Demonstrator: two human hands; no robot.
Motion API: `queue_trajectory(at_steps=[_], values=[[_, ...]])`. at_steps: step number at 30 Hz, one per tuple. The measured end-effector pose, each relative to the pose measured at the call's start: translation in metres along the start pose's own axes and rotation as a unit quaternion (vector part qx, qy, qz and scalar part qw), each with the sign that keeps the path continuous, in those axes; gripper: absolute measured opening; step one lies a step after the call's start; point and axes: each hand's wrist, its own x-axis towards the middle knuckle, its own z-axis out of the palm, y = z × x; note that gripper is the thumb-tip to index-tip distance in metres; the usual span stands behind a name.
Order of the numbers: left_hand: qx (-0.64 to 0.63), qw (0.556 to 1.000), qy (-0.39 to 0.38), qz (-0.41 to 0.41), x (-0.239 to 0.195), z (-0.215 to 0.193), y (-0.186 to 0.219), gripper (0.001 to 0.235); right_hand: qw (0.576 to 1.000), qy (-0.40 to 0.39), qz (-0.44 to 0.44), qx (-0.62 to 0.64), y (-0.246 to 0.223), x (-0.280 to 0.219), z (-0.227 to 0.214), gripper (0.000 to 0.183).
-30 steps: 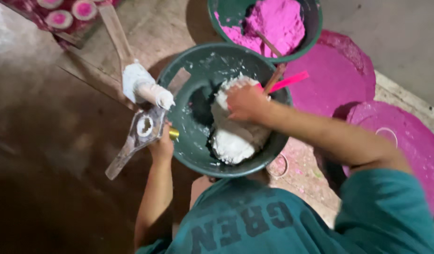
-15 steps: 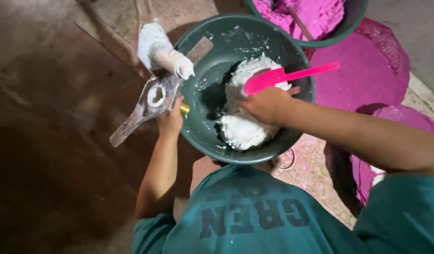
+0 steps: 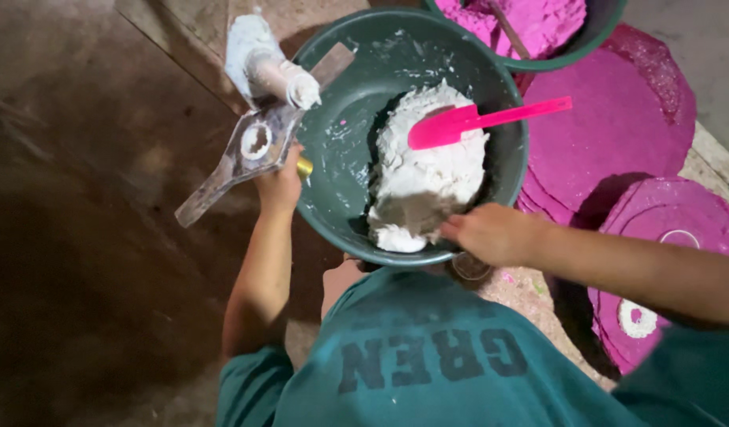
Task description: The person assembles pink and white circular dough pieces onto a pink glittery mat, places the mat into a woven steamer basket, and then uses a manual press to cut white dough circles from a pink sheet. The steamer basket is placed into a large pot.
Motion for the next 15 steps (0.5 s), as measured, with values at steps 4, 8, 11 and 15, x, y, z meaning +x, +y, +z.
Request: queue_trajectory(at_steps=[4,8,11,15], values=[[-0.092,0.987,-0.01,-0.132,0.009,-0.005,0.035,0.012,0.984,0.026,0.077,0.161,0.0,-0.059,-0.039,0.03],[0.057,0.996,-0.026,0.062,0.036,-0.004,0.094,0.028,0.919,0.047,0.17,0.354,-0.002,-0.1,-0.11,0.023],[0.089,0.984,-0.113,0.107,0.044,0.005,0.144,0.047,0.849,0.067,0.14,0.506,-0.005,-0.106,-0.144,0.019],[0.125,0.953,-0.233,0.146,0.04,0.007,0.182,0.067,0.951,0.198,0.079,0.223,-0.01,-0.098,-0.172,0.023]])
